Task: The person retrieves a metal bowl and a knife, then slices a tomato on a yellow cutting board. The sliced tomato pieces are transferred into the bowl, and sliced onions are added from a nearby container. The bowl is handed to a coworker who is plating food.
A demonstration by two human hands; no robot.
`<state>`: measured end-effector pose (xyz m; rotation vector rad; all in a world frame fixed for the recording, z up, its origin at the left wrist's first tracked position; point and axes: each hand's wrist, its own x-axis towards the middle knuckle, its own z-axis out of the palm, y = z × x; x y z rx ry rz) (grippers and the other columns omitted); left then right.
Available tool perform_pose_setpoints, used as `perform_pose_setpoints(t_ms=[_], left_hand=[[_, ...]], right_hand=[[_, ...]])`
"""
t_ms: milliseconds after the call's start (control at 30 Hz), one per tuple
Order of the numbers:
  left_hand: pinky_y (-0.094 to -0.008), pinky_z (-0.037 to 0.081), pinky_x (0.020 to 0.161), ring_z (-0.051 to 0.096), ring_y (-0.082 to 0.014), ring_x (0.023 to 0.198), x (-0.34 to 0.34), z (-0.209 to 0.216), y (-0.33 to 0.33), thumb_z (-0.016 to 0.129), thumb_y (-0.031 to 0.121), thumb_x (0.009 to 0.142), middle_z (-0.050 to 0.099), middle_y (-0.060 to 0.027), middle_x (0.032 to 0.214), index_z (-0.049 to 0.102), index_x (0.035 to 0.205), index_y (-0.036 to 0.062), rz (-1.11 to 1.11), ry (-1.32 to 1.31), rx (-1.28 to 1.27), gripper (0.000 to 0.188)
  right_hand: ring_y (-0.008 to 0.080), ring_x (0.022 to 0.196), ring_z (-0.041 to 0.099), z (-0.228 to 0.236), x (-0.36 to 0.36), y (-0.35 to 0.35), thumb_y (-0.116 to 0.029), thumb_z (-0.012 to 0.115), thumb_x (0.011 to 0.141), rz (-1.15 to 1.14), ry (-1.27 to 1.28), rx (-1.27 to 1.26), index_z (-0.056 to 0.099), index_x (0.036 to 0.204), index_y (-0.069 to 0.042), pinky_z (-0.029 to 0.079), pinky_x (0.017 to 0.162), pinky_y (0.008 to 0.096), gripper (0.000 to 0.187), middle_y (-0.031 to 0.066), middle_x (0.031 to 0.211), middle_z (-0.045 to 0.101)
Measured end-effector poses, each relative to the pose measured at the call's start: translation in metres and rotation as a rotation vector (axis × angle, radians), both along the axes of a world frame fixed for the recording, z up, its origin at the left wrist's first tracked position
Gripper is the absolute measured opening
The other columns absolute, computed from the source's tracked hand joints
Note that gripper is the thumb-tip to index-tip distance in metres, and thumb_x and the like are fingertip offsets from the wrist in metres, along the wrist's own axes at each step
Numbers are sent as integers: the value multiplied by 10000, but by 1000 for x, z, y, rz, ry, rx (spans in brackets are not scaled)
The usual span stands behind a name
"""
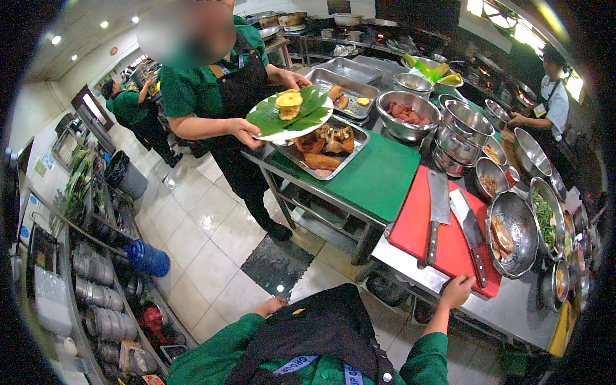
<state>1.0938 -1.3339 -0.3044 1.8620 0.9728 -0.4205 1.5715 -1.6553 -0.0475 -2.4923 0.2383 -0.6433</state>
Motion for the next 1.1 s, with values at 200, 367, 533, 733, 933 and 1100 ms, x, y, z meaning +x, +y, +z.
perform_pose_setpoints(t_ms=[200,367,533,733,933,1100], left_hand=[[-404,449,872,589,-346,1001,-7,12,1,605,311,761,631,-191,1050,645,991,39,-122,1,119,358],[-403,450,881,585,-348,1011,-4,5,-1,601,346,768,630,-188,1054,652,986,46,29,-4,61,374],[-398,447,895,579,-343,1032,-4,-4,4,602,346,765,627,-187,1067,647,1032,54,12,117,42,398],[-387,447,902,582,-334,1040,-5,-9,6,619,354,754,623,-199,1093,637,1070,34,17,78,4,450],[-359,446,906,591,-299,1019,-1,-14,8,618,296,764,639,-152,1079,664,1052,73,113,17,4,367],[-378,448,900,584,-335,1035,-5,-15,9,621,338,731,625,-199,1082,640,1060,34,42,31,64,448]], right_hand=[[446,726,586,-2,1,-2,-270,449,857,46,-97,20,514,907,-85,419,621,541,203,238,785,620],[458,734,587,-4,2,-3,-284,452,861,26,-33,17,511,934,-99,418,614,550,207,246,800,623],[445,754,589,-1,1,-2,-273,434,866,24,-4,56,504,926,-98,414,634,549,197,228,825,633],[448,750,584,-2,0,-2,-281,423,873,55,-33,61,483,919,-89,410,641,548,206,235,813,625],[453,756,584,-2,1,-2,-292,424,877,25,-27,13,475,922,-88,405,642,555,215,232,819,626],[441,752,593,0,-1,-1,-310,420,879,23,21,3,484,921,-82,416,629,542,241,220,824,634]])
